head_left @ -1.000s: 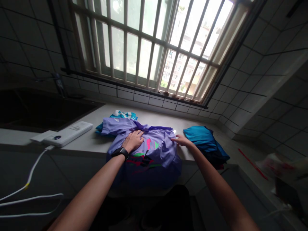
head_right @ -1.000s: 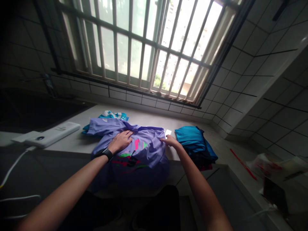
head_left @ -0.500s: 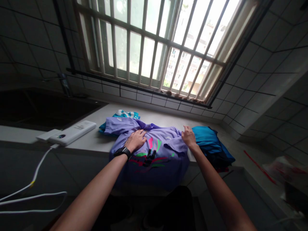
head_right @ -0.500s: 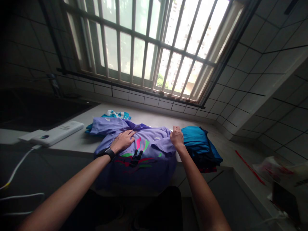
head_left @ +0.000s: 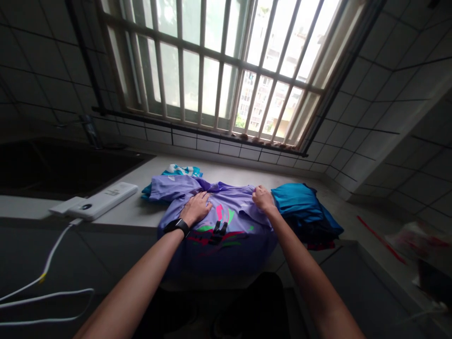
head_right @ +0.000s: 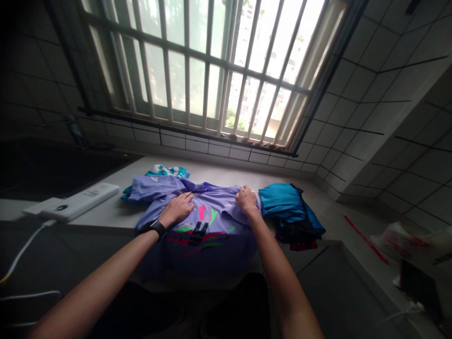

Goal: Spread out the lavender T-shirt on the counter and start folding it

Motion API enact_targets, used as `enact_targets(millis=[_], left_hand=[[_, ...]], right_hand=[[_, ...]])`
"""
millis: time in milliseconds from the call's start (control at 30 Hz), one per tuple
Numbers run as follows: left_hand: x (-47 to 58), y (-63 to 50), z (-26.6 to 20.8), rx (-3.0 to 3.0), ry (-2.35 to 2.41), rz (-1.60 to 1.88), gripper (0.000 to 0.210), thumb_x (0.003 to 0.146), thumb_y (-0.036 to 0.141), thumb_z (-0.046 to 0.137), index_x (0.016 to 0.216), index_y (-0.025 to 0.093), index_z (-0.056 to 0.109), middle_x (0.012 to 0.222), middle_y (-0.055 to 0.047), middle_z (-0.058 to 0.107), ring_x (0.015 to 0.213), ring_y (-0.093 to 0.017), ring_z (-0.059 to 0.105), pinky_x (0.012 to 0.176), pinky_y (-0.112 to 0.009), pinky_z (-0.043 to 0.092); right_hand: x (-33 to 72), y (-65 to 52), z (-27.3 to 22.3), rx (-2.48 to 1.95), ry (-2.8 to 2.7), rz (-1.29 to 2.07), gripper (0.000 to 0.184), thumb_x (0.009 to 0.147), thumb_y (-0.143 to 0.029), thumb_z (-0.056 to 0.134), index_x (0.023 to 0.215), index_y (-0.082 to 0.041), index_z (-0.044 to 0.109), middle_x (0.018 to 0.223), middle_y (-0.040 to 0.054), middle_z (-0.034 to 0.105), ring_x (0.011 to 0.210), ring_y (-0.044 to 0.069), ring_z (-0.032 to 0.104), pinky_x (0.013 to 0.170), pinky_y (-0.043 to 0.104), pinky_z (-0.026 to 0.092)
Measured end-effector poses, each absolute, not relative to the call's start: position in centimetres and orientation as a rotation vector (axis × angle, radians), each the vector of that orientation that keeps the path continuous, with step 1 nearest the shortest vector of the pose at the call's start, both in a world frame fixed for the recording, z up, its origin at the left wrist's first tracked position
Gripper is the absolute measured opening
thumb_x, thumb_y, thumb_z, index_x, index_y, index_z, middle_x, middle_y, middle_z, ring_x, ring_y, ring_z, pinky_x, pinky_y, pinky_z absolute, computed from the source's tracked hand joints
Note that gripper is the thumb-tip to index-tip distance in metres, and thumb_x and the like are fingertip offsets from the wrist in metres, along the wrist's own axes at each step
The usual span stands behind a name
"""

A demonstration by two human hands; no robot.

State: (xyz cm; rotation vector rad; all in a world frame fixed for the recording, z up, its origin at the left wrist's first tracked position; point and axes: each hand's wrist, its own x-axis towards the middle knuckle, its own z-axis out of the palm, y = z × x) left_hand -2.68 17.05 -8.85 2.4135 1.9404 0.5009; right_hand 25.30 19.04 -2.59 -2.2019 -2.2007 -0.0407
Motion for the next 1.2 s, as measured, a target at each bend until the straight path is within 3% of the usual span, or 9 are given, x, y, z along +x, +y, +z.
enact_targets(millis=[100,200,400,500,767,933,1000,1100,1200], left_hand=[[-2.8,17.2,-9.0,2.419,1.936,0.506,0.054,0.098,0.030,0.042,0.148,0.012,0.055,0.158,-0.017,0.052,0.147,-0.028,0.047,0.121,-0.042,0.038],[-2.8,17.2,-9.1,2.398,1.976,0.485,0.057,0.098,0.031,0.041,0.149,0.007,0.052,0.159,-0.020,0.050,0.148,-0.028,0.046,0.123,-0.040,0.035],[-2.6,16.8,-8.8,2.415,1.979,0.519,0.056,0.098,0.030,0.044,0.148,0.008,0.055,0.160,-0.020,0.048,0.149,-0.030,0.045,0.123,-0.042,0.036],[-2.6,16.8,-8.8,2.456,1.946,0.549,0.051,0.098,0.028,0.046,0.144,0.012,0.060,0.156,-0.018,0.053,0.147,-0.030,0.047,0.122,-0.044,0.039],[-2.6,16.7,-9.1,2.517,1.963,0.596,0.047,0.097,0.024,0.051,0.140,0.013,0.065,0.150,-0.019,0.059,0.143,-0.031,0.052,0.120,-0.046,0.043],[-2.6,16.6,-9.1,2.509,1.973,0.571,0.048,0.098,0.024,0.049,0.141,0.012,0.063,0.151,-0.018,0.058,0.144,-0.030,0.051,0.121,-0.044,0.042],[-2.5,16.5,-9.1,2.515,1.961,0.576,0.048,0.098,0.025,0.048,0.142,0.012,0.063,0.152,-0.018,0.057,0.144,-0.031,0.051,0.120,-0.045,0.042],[-2.5,16.4,-8.9,2.507,1.952,0.548,0.049,0.099,0.027,0.048,0.142,0.011,0.062,0.153,-0.019,0.056,0.145,-0.031,0.050,0.121,-0.045,0.040],[-2.4,16.4,-8.7,2.484,1.976,0.527,0.048,0.099,0.026,0.047,0.142,0.010,0.062,0.154,-0.018,0.056,0.146,-0.030,0.049,0.122,-0.043,0.039]], right_hand=[[24.9,19.7,-4.3,-2.107,-2.310,0.066,0.058,0.105,-0.034,0.032,0.162,-0.023,0.038,0.173,0.0067,0.026,0.157,0.025,0.029,0.124,0.043,0.029],[25.5,20.1,-5.8,-2.165,-2.285,0.169,0.060,0.108,-0.041,0.024,0.165,-0.026,0.029,0.175,0.0024,0.019,0.160,0.023,0.020,0.127,0.047,0.023],[23.8,21.0,-4.4,-2.234,-2.186,-0.026,0.053,0.103,-0.023,0.036,0.153,-0.017,0.051,0.160,0.0164,0.047,0.145,0.029,0.046,0.120,0.044,0.032],[21.0,20.8,-4.1,-1.827,-2.467,-0.102,0.048,0.100,-0.017,0.040,0.144,-0.021,0.060,0.151,0.0124,0.057,0.136,0.026,0.053,0.116,0.037,0.038],[16.7,21.7,-5.0,-1.714,-2.508,-0.096,0.048,0.101,-0.014,0.034,0.135,-0.018,0.067,0.145,0.0148,0.060,0.133,0.026,0.055,0.112,0.039,0.042],[14.9,22.8,-3.9,-1.875,-2.360,0.032,0.068,0.093,-0.009,0.044,0.161,-0.011,0.035,0.165,0.0185,0.038,0.151,0.028,0.037,0.119,0.044,0.036],[14.1,22.7,-3.6,-1.788,-2.374,-0.005,0.064,0.093,-0.008,0.042,0.158,-0.013,0.041,0.165,0.0170,0.039,0.151,0.027,0.038,0.119,0.043,0.036],[13.1,22.0,-3.7,-1.524,-2.495,-0.090,0.051,0.096,-0.007,0.036,0.140,-0.018,0.061,0.149,0.0142,0.057,0.138,0.023,0.052,0.114,0.038,0.042],[12.4,21.5,-4.1,-1.450,-2.634,-0.052,0.049,0.096,-0.008,0.040,0.138,-0.020,0.062,0.149,0.0129,0.058,0.136,0.023,0.054,0.115,0.041,0.042]])
